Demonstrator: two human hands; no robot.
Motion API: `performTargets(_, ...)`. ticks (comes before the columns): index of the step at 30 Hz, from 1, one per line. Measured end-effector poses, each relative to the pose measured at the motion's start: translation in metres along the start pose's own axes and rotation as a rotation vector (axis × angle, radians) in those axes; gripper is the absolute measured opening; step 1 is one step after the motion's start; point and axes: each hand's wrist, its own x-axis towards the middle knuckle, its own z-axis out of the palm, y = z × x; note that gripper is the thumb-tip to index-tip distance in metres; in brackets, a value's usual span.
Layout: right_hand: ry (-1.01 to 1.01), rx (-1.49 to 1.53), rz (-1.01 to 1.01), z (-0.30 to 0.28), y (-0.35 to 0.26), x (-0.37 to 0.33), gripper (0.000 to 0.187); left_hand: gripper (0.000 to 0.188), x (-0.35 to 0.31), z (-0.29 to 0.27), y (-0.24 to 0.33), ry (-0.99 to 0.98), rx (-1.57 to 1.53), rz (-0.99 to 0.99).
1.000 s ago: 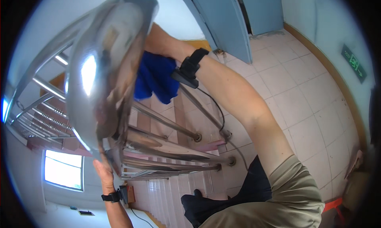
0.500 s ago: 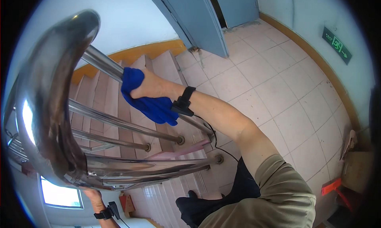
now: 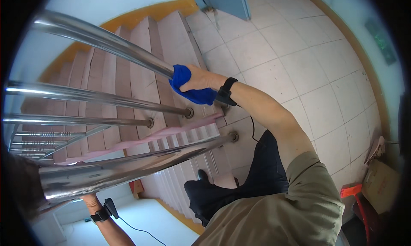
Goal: The person wrings out a cloth in a bucket of water and wipes down the handrail and vertical spindles of a staircase.
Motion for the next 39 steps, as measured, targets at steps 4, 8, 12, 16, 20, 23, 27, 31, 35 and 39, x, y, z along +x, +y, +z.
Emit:
performTargets(4,-0.019,0.021,0.082,-0.022,0.021,-0.025,0.031,0.055,0.032,0.092,0.106,-0.213,0.196,0.108)
performTargets(8,-0.027,-0.056,0.112,-0.027,0.063,-0.04,0.031,0.056,0.029,0.103,0.139,-0.073,0.17,0.095)
performTargets(12,-0.004,-0.091,0.158,-0.022,0.104,-0.054,0.039,0.043,0.031,0.08,0.136,-0.109,0.363,0.066)
performTargets(16,0.146,-0.124,0.22,-0.02,0.136,-0.08,0.041,0.047,0.037,0.13,0.194,-0.194,0.091,0.111)
performTargets(20,0.339,-0.18,0.219,-0.01,0.153,-0.107,0.045,0.054,0.031,0.119,0.165,-0.127,-0.121,-0.015)
performTargets(23,0.289,-0.265,0.3,-0.008,0.146,-0.1,0.05,0.057,0.032,0.094,0.139,-0.121,0.288,0.216)
performTargets(27,0.303,-0.138,0.249,-0.009,0.109,-0.092,0.044,0.061,0.032,0.133,0.178,-0.12,-0.035,0.024)
performTargets(31,0.183,-0.193,0.316,-0.016,0.092,-0.079,0.053,0.065,0.035,0.121,0.186,-0.23,0.161,0.17)
performTargets(35,0.351,-0.231,0.032,-0.006,0.138,-0.094,0.047,0.061,0.047,0.096,0.201,-0.342,0.155,0.013)
performTargets(39,0.284,-0.161,0.097,-0.019,0.191,-0.115,0.05,0.06,0.049,0.091,0.202,-0.343,0.095,-0.35)
